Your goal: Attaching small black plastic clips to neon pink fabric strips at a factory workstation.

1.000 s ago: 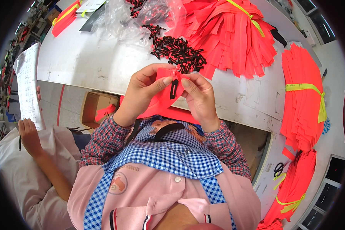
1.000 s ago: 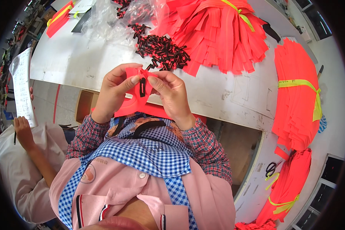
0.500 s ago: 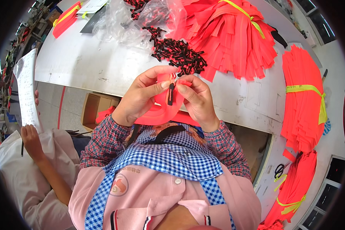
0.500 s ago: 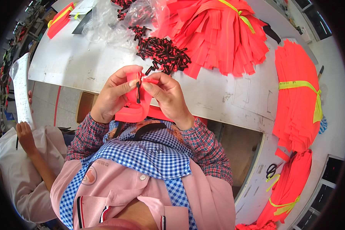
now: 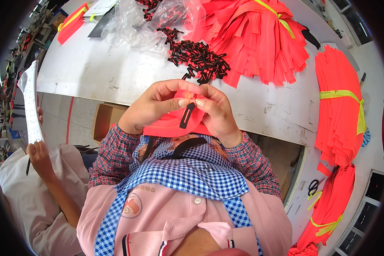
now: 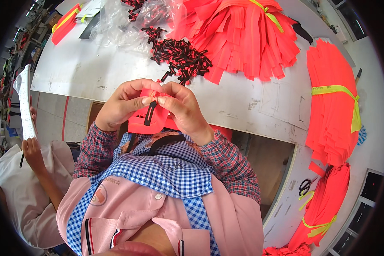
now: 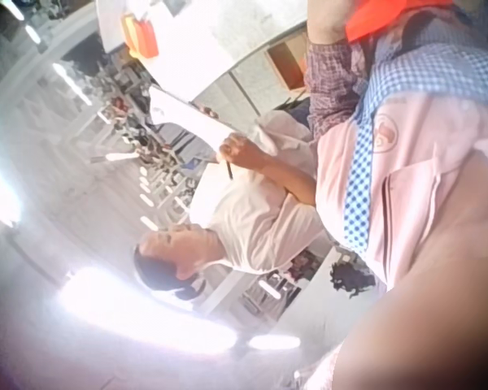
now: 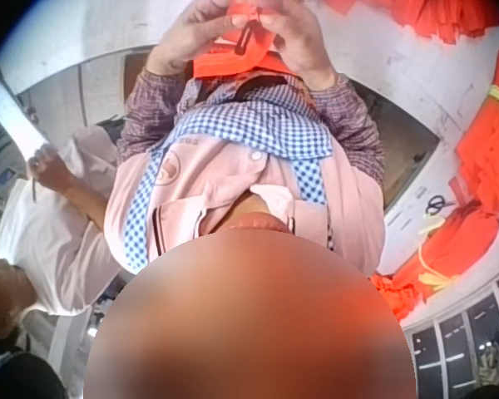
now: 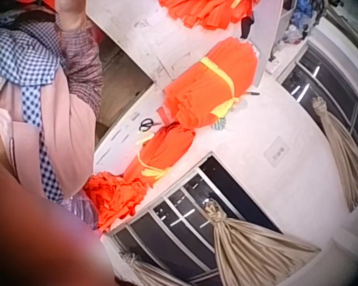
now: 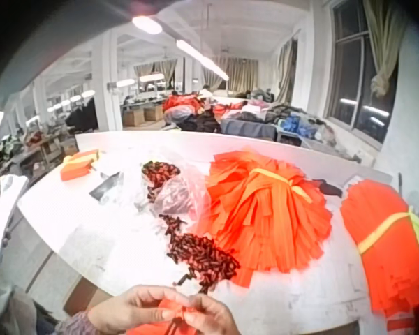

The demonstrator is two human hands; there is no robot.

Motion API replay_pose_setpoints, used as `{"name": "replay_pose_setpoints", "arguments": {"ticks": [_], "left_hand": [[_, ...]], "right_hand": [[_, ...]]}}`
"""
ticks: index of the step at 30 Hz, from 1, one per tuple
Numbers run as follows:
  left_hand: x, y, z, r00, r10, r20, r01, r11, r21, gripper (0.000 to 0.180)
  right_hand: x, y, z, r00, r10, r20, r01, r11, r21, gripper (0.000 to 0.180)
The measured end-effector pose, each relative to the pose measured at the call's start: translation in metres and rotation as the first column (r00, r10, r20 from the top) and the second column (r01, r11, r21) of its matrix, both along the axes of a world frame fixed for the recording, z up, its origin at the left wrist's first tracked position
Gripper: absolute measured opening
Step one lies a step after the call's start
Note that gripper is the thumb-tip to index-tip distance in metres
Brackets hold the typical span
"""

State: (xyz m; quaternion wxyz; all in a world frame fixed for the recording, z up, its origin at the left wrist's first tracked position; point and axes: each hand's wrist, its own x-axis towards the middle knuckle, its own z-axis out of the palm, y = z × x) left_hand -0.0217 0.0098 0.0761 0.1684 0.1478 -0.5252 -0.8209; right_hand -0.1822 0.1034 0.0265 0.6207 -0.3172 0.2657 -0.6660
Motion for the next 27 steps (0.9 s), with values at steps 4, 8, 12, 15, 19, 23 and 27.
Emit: {"name": "replay_pose_setpoints", "arguments": {"ticks": [4,8,12,15,19,23,27], "left_hand": [[0.002,0.002,0.008,0.996,0.068,0.063,-0.053,0.974,-0.222,0.038],[0.002,0.009,0.015,0.982,0.138,0.130,-0.086,0.936,-0.340,0.042],[0.004,0.014,0.017,0.931,0.273,0.244,-0.064,0.777,-0.626,0.031],[0.005,0.015,0.016,0.914,0.327,0.240,-0.037,0.658,-0.752,0.023],[0.006,0.015,0.013,0.930,0.309,0.201,-0.032,0.610,-0.792,0.017],[0.006,0.015,0.007,0.947,0.284,0.151,-0.069,0.639,-0.766,0.016],[0.006,0.013,0.002,0.965,0.231,0.121,-0.086,0.719,-0.690,0.015]], "right_hand": [[-0.001,0.002,0.001,0.956,-0.135,-0.259,0.105,0.987,-0.124,0.018],[-0.004,0.006,0.007,0.951,-0.156,-0.265,0.124,0.983,-0.136,0.021],[-0.003,0.004,0.009,0.748,-0.388,-0.539,0.179,0.899,-0.400,0.020],[0.001,0.006,0.009,0.449,-0.610,-0.653,0.225,0.785,-0.578,0.021],[0.003,0.008,0.008,0.436,-0.636,-0.636,0.270,0.767,-0.582,0.020],[0.002,0.009,0.008,0.399,-0.648,-0.649,0.258,0.759,-0.598,0.019],[0.003,0.011,0.008,0.419,-0.641,-0.643,0.258,0.763,-0.593,0.020]]}}
